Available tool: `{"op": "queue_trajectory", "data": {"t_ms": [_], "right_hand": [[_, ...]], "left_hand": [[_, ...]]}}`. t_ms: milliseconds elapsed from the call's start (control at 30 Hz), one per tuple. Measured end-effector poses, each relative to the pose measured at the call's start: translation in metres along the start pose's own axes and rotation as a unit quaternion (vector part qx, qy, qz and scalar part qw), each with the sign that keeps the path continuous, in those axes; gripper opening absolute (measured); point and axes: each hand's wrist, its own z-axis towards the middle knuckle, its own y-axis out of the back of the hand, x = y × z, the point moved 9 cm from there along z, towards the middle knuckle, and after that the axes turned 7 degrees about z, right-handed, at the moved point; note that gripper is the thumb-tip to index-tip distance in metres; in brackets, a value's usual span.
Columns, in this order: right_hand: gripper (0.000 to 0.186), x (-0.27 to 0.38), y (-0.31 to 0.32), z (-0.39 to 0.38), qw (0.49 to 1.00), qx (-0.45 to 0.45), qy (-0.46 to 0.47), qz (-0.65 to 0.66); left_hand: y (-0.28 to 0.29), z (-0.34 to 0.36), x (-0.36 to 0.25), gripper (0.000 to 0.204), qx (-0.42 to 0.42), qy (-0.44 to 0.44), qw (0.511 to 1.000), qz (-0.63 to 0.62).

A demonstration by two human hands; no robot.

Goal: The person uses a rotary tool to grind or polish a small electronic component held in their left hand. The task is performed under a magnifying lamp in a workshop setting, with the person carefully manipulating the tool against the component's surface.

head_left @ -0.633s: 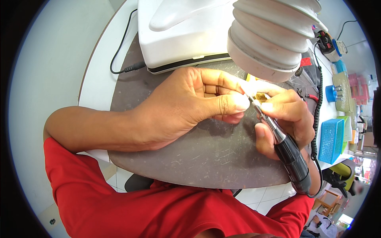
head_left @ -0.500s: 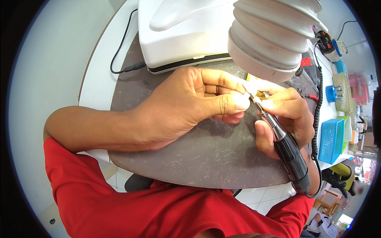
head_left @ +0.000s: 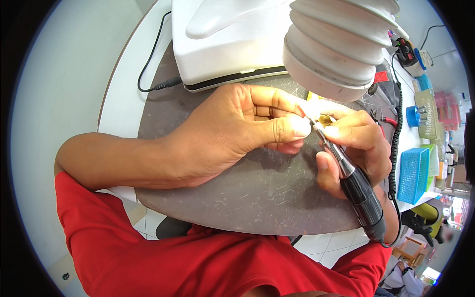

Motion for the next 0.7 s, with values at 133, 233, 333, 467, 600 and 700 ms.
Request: {"op": "queue_trajectory", "data": {"t_ms": [133,233,333,467,600,700], "right_hand": [[0.028,0.0,0.0003,-0.0014,1.0,0.005,0.006,0.009],[0.028,0.0005,0.0016,-0.0007,1.0,-0.004,0.018,-0.02],[0.027,0.0012,0.002,-0.0012,1.0,-0.003,0.017,0.001],[0.026,0.001,0.0023,-0.0003,1.0,-0.009,0.017,-0.005],[0.026,0.0019,0.0022,0.0017,1.0,-0.014,0.015,-0.008],[0.026,0.0014,0.0027,0.0006,1.0,-0.006,0.014,-0.008]], "left_hand": [[0.0,0.0002,0.0001,0.019,0.004,0.001,1.0,-0.01],[0.0007,0.0024,0.0019,0.018,0.003,-0.005,1.0,-0.008],[0.0005,0.0007,-0.0004,0.018,0.0,-0.009,1.0,-0.003],[0.0009,0.0005,-0.0007,0.018,-0.003,-0.01,1.0,-0.002],[0.0015,-0.0005,-0.0003,0.02,-0.001,-0.011,1.0,-0.005],[0.0012,0.002,0.0001,0.021,-0.004,-0.004,1.0,-0.002]]}}
